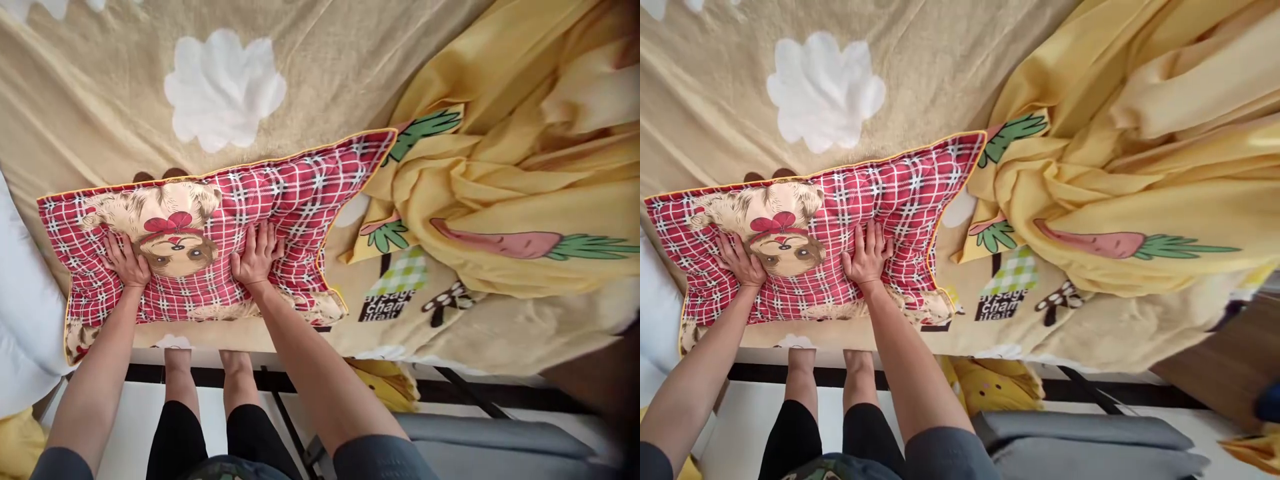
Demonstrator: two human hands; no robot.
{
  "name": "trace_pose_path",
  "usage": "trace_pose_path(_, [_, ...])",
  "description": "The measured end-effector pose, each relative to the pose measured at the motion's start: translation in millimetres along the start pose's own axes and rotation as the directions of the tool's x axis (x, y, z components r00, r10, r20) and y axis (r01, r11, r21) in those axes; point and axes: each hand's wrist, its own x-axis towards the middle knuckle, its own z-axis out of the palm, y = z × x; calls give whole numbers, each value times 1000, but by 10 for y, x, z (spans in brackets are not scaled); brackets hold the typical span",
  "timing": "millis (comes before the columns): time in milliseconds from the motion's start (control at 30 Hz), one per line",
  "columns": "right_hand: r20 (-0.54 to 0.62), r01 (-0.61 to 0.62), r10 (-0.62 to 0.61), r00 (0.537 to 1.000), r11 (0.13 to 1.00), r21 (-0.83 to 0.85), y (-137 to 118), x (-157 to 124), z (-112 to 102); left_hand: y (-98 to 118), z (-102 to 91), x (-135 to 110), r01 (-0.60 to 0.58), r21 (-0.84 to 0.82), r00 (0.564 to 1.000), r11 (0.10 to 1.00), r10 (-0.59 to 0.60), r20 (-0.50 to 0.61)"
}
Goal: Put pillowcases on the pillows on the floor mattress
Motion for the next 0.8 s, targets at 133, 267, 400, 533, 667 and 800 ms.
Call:
trace_pose_path(133, [-35,-5,4,999,999,-36,18,-51,67,-29,23,-30,19,-7,1000,1000,-19,3])
trace_pose_path(267, [-49,-8,5,999,999,-51,1,-48,81,-26,22,-28,-9,7,1000,1000,9,-27])
trace_pose_path(400, [-124,34,-41,991,998,-61,-12,-28,70,-30,30,-32,-9,7,1000,1000,9,-24])
trace_pose_path(533, [-130,49,-56,990,997,-59,3,-39,63,-14,27,-33,-7,27,1000,1000,8,-22])
trace_pose_path(667, [-79,13,-16,997,999,-41,30,-72,44,32,-10,-8,20,46,999,999,-23,46])
trace_pose_path(800, [12,-42,42,999,999,-16,13,-70,0,59,-40,22,56,34,997,998,-58,59])
